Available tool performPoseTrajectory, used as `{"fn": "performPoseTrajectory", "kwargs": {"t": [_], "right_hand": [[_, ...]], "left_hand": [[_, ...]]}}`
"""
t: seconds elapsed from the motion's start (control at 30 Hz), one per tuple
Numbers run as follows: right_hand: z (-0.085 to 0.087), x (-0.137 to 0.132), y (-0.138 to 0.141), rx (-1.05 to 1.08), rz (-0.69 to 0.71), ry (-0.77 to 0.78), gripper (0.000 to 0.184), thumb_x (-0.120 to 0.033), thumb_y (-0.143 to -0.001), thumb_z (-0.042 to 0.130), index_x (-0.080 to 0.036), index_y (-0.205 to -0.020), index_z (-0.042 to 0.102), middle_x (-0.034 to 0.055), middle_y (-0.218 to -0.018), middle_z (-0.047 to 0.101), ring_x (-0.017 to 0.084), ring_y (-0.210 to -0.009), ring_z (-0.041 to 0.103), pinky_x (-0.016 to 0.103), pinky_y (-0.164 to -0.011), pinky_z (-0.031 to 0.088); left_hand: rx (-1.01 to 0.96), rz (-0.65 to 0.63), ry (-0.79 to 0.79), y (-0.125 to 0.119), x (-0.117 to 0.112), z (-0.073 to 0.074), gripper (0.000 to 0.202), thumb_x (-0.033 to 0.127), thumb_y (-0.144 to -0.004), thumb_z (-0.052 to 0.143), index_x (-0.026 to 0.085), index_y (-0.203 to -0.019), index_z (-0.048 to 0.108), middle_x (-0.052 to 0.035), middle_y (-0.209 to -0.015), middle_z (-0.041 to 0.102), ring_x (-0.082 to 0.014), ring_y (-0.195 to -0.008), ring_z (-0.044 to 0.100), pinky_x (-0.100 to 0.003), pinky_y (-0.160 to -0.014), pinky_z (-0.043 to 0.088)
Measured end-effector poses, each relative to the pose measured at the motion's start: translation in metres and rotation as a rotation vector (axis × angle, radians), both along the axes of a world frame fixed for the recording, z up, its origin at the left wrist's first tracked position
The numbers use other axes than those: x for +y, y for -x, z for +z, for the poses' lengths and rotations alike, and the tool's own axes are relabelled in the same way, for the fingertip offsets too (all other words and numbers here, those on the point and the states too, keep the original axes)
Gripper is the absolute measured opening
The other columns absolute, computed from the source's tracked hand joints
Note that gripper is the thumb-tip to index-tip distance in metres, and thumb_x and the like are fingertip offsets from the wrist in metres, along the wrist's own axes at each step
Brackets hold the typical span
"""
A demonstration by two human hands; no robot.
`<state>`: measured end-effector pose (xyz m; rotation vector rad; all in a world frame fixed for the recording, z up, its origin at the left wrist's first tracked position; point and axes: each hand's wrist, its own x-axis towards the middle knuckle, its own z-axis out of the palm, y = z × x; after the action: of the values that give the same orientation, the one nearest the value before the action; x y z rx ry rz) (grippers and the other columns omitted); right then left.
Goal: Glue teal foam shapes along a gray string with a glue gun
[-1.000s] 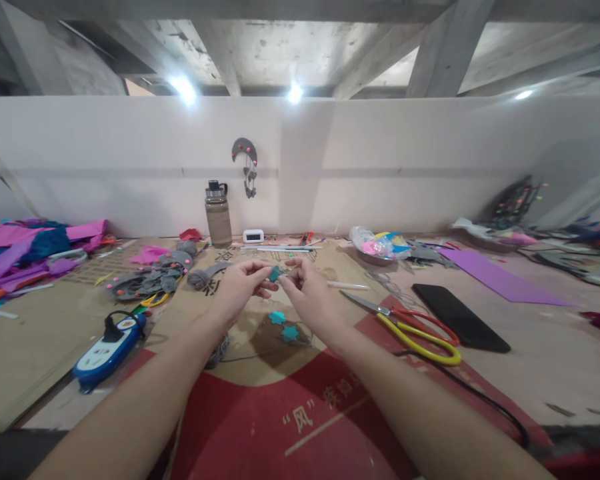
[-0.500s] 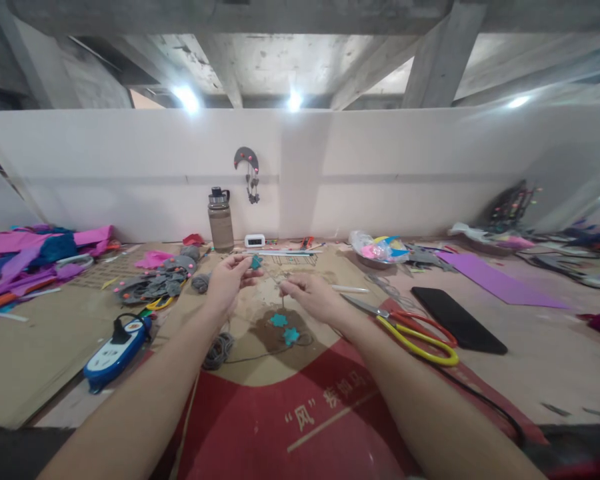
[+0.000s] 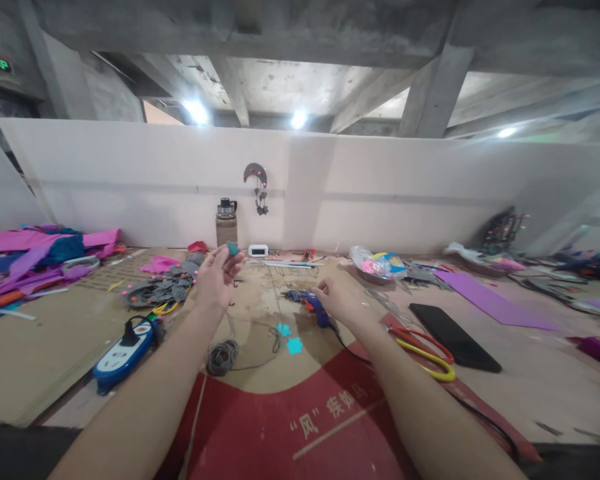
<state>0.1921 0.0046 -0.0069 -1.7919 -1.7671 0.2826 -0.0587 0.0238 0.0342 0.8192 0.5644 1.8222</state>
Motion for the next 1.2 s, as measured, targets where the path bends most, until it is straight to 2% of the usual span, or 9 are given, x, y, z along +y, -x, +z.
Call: {"fn": "performPoseTrajectory", "kwargs": {"t": [0.1, 0.27, 0.4, 0.53, 0.67, 0.77, 1.0, 1.1, 1.2], "right_hand": [[-0.01, 0.006, 0.005, 0.06, 0.044, -0.059, 0.019, -0.033, -0.082, 0.05, -0.017, -0.078, 0.059, 0.0056, -0.071, 0.064, 0.015, -0.063, 0.056, 0.024, -0.055, 0.033], [-0.011, 0.006, 0.012, 0.105, 0.137, -0.177, 0.016, -0.028, -0.083, 0.046, -0.017, -0.083, 0.058, 0.0035, -0.073, 0.064, 0.013, -0.066, 0.057, 0.022, -0.06, 0.037], [-0.006, 0.005, 0.002, -0.09, 0.009, -0.114, 0.024, -0.032, -0.084, 0.044, -0.016, -0.079, 0.061, 0.0074, -0.076, 0.065, 0.016, -0.071, 0.058, 0.025, -0.061, 0.036], [-0.008, 0.005, -0.011, -0.244, -0.039, 0.077, 0.025, -0.037, -0.078, 0.055, -0.014, -0.072, 0.065, 0.0136, -0.077, 0.067, 0.02, -0.07, 0.06, 0.027, -0.059, 0.036], [-0.018, 0.004, -0.006, -0.218, 0.006, 0.121, 0.028, -0.041, -0.074, 0.061, -0.015, -0.083, 0.066, 0.015, -0.086, 0.068, 0.022, -0.076, 0.062, 0.027, -0.061, 0.04], [-0.025, 0.004, 0.002, -0.171, -0.007, 0.14, 0.034, -0.041, -0.073, 0.062, -0.013, -0.091, 0.065, 0.0168, -0.089, 0.068, 0.023, -0.078, 0.064, 0.028, -0.06, 0.041], [-0.032, 0.014, 0.0, -0.045, 0.025, 0.199, 0.016, -0.027, -0.061, 0.069, -0.016, -0.071, 0.065, 0.0097, -0.071, 0.067, 0.019, -0.063, 0.062, 0.025, -0.05, 0.038], [-0.031, 0.016, -0.002, 0.03, 0.018, 0.211, 0.017, -0.029, -0.059, 0.069, -0.017, -0.069, 0.064, 0.0061, -0.064, 0.065, 0.017, -0.056, 0.058, 0.024, -0.047, 0.037], [-0.022, 0.011, -0.002, 0.116, 0.017, 0.225, 0.017, -0.033, -0.064, 0.063, -0.017, -0.071, 0.062, 0.0045, -0.057, 0.062, 0.016, -0.05, 0.055, 0.025, -0.044, 0.036]], "left_hand": [[-0.112, -0.046, -0.062, 0.012, -0.002, 0.013, 0.009, 0.019, -0.073, 0.066, 0.018, -0.08, 0.061, 0.0013, -0.077, 0.068, -0.0053, -0.06, 0.062, -0.011, -0.047, 0.044], [-0.097, -0.357, -0.086, 0.015, -0.015, 0.018, 0.006, 0.022, -0.078, 0.061, 0.017, -0.075, 0.063, 0.002, -0.069, 0.062, 0.0003, -0.044, 0.044, -0.01, -0.041, 0.037], [-0.034, -0.471, -0.127, 0.009, -0.02, 0.012, 0.007, 0.023, -0.075, 0.064, 0.019, -0.081, 0.063, 0.0014, -0.071, 0.061, -0.0001, -0.045, 0.042, -0.01, -0.04, 0.036], [0.107, -0.389, -0.112, 0.003, -0.015, 0.007, 0.016, 0.024, -0.07, 0.07, 0.017, -0.08, 0.062, 0.0, -0.07, 0.063, -0.0017, -0.044, 0.047, -0.012, -0.039, 0.036], [0.258, -0.225, -0.064, -0.007, -0.008, 0.0, 0.024, 0.026, -0.066, 0.073, 0.015, -0.084, 0.061, 0.0008, -0.064, 0.062, -0.007, -0.049, 0.056, -0.015, -0.041, 0.038], [0.331, -0.162, -0.046, -0.014, -0.007, -0.005, 0.027, 0.028, -0.064, 0.073, 0.014, -0.084, 0.062, 0.0004, -0.066, 0.063, -0.0078, -0.051, 0.058, -0.015, -0.04, 0.037], [0.356, -0.186, -0.007, -0.022, -0.009, -0.01, 0.026, 0.022, -0.063, 0.074, 0.012, -0.084, 0.063, -0.0024, -0.071, 0.065, -0.0102, -0.059, 0.062, -0.018, -0.049, 0.044], [0.357, -0.186, 0.006, -0.022, -0.009, -0.011, 0.026, 0.021, -0.062, 0.074, 0.012, -0.084, 0.063, -0.0027, -0.072, 0.066, -0.0103, -0.06, 0.062, -0.018, -0.052, 0.046], [0.386, -0.164, 0.016, -0.021, -0.008, -0.012, 0.026, 0.023, -0.063, 0.073, 0.012, -0.084, 0.063, -0.0027, -0.071, 0.066, -0.0102, -0.059, 0.062, -0.018, -0.05, 0.045]]}}
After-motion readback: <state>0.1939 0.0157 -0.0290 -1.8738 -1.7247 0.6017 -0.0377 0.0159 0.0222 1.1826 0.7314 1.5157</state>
